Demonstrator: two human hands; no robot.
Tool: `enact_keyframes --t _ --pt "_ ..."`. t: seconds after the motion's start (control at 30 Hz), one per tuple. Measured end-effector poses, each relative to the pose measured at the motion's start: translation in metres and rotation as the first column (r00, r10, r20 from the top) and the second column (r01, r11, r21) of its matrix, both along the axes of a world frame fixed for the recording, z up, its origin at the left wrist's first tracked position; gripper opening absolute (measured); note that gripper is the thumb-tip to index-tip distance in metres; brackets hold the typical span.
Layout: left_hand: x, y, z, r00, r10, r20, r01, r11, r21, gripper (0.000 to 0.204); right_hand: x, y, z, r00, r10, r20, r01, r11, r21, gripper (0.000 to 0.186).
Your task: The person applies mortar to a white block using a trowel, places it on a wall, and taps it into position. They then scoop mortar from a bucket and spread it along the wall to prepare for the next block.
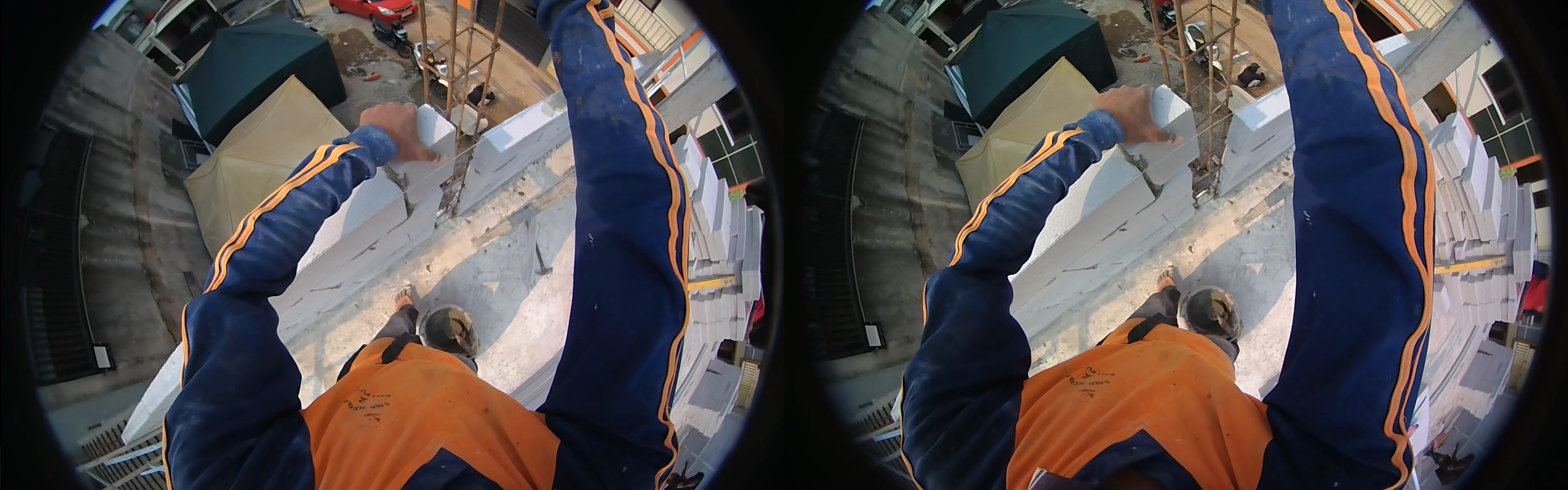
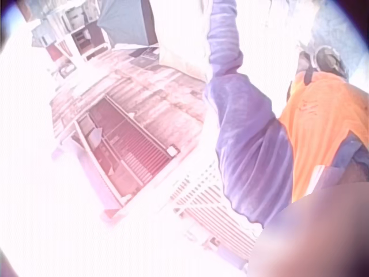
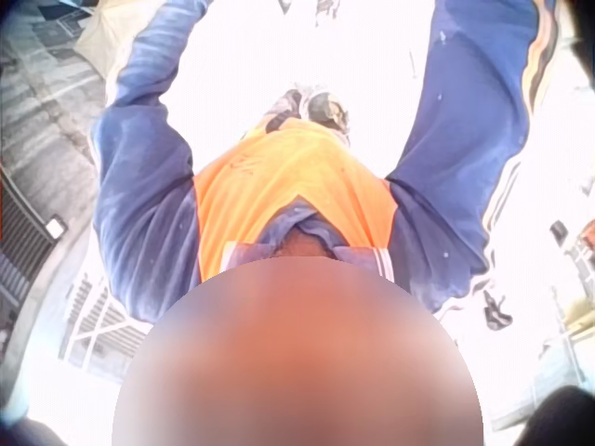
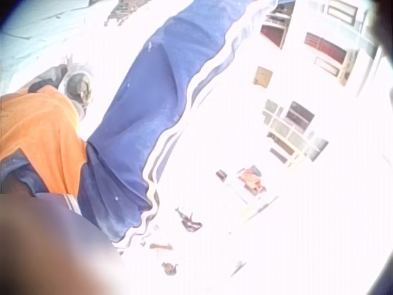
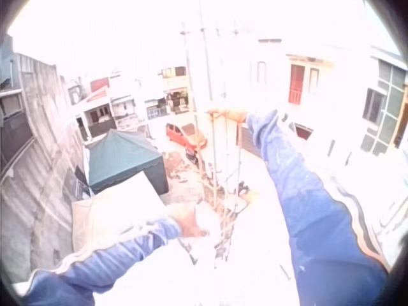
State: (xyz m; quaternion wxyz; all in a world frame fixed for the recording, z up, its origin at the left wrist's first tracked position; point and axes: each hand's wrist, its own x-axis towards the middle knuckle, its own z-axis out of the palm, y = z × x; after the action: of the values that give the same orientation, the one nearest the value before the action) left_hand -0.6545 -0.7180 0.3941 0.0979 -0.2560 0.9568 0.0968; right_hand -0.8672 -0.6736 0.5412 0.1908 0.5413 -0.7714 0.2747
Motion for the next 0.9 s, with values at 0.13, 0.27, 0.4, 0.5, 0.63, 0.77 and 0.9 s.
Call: enact_keyframes --t 0.13,0.27,0.4,0.5,0.63,0.77,0.9 --pt "-0.003 0.005 -0.013 0.999 -0.037 0.040 0.037 0.999 0.000 0.093 0.001 0.000 -0.001 1.000 -0.001 -0.002 0.001 1.000 -0.006 0.084" --pt "-0.006 0.007 -0.030 0.996 -0.073 0.055 0.073 0.997 -0.007 0.096 0.003 0.003 -0.005 1.000 0.005 0.000 -0.005 1.000 -0.007 0.084" --pt "-0.006 0.007 -0.039 0.996 -0.079 0.038 0.080 0.996 -0.023 0.099 0.006 0.007 -0.009 1.000 0.005 0.008 -0.005 1.000 -0.011 0.083" --pt "-0.006 0.007 -0.043 0.995 -0.082 0.062 0.084 0.996 -0.024 0.101 0.006 0.009 -0.010 1.000 0.001 0.014 -0.001 1.000 -0.015 0.083" --pt "-0.007 0.006 -0.046 0.993 -0.100 0.069 0.102 0.994 -0.028 0.105 0.006 0.011 -0.010 1.000 -0.002 0.013 0.002 1.000 -0.021 0.082" --pt "-0.005 0.005 -0.047 0.991 -0.111 0.071 0.113 0.993 -0.038 0.108 0.006 0.012 -0.009 1.000 0.000 0.017 0.001 1.000 -0.023 0.082" --pt "-0.004 0.005 -0.047 0.991 -0.115 0.065 0.118 0.992 -0.049 0.109 0.007 0.012 -0.010 1.000 -0.002 0.020 0.003 1.000 -0.026 0.081"
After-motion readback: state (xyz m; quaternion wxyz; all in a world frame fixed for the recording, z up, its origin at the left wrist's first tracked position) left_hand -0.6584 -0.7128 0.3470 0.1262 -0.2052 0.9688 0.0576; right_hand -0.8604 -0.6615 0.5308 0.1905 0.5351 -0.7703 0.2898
